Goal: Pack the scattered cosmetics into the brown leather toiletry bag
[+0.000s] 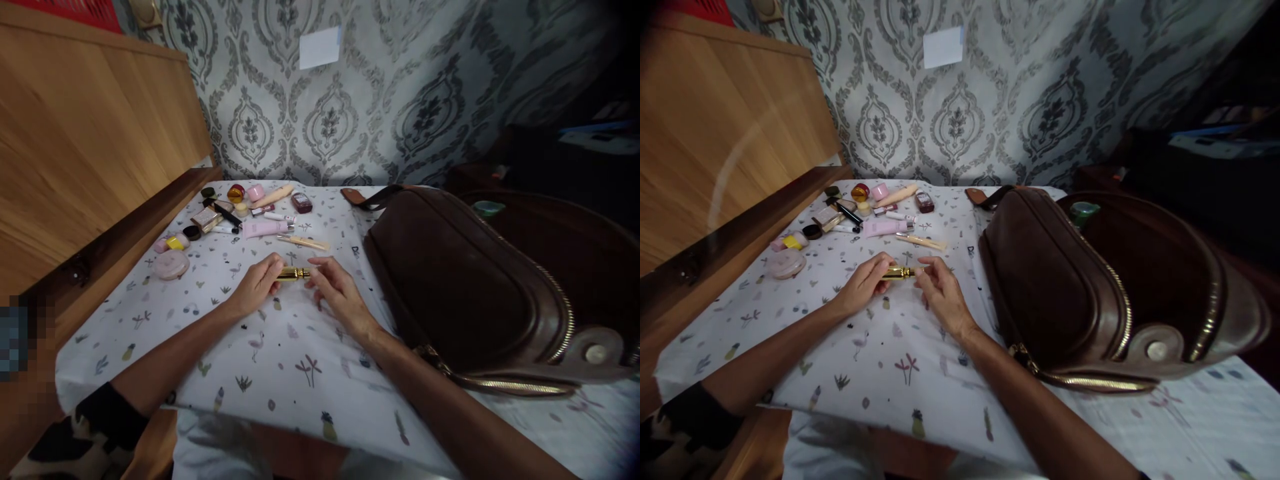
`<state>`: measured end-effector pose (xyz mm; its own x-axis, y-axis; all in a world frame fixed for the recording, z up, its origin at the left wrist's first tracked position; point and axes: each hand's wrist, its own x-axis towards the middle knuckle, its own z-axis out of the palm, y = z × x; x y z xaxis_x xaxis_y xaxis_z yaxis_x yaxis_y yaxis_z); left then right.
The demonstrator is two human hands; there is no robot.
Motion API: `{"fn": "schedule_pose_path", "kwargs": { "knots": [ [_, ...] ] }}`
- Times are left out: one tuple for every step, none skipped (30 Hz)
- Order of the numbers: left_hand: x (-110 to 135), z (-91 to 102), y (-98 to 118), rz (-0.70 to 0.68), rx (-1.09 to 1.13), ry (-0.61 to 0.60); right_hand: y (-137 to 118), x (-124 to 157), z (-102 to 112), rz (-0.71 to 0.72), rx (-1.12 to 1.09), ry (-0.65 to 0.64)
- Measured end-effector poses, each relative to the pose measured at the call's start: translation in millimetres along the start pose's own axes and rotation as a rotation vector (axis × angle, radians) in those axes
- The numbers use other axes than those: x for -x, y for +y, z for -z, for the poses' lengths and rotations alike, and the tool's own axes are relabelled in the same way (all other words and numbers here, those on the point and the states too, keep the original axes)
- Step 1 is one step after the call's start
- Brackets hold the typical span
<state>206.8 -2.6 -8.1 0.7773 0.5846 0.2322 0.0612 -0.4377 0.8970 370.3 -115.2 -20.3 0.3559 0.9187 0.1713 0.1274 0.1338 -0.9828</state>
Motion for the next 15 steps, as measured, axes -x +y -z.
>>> {"fn": "schedule_pose_path", "kwargs": {
  "knots": [
    [-0.1,0.1,-0.3,-0.001,0.009,-0.004,-0.5,-0.3,-0.1,-0.004,-0.022,0.008],
    [-0.1,0.2,-0.3,-0.003,0.012,-0.008,-1.3,-0.6,-0.1,-0.002,-0.043,0.020],
    [-0.2,0.4,-0.1,-0.006,0.008,-0.012,-2.3,-0.8,-0.2,0.002,-0.059,0.029],
    [-0.3,0.5,0.3,-0.010,-0.002,-0.018,-3.7,-0.9,-0.3,-0.001,-0.069,0.034],
    [-0.3,0.7,1.0,-0.011,-0.013,-0.023,-5.2,-0.8,-0.3,-0.010,-0.070,0.037],
    [-0.3,0.8,1.7,-0.012,-0.020,-0.027,-6.7,-0.5,-0.2,-0.023,-0.060,0.039],
    [-0.2,0.8,2.5,-0.011,-0.019,-0.029,-8.1,0.0,-0.1,-0.036,-0.038,0.041],
    [0.0,0.8,3.2,-0.008,-0.010,-0.028,-9.3,0.5,0.1,-0.047,-0.009,0.042],
    [0.2,0.6,3.8,-0.007,0.005,-0.023,-10.1,1.0,0.3,-0.055,0.022,0.045],
    [0.3,0.5,4.3,-0.006,0.021,-0.016,-10.6,1.5,0.6,-0.059,0.049,0.050],
    [0.3,0.4,4.5,-0.006,0.037,-0.006,-10.8,1.9,0.9,-0.062,0.071,0.054],
    [0.2,0.3,4.7,-0.005,0.049,0.005,-10.7,2.1,1.2,-0.067,0.081,0.055],
    [-0.1,0.4,4.7,-0.001,0.060,0.014,-10.4,2.2,1.6,-0.073,0.075,0.054],
    [-0.5,0.5,4.5,0.006,0.072,0.021,-10.1,2.2,1.8,-0.076,0.056,0.049],
    [-1.1,0.7,4.3,0.014,0.083,0.024,-9.8,2.1,2.1,-0.074,0.025,0.041]
  ]
}}
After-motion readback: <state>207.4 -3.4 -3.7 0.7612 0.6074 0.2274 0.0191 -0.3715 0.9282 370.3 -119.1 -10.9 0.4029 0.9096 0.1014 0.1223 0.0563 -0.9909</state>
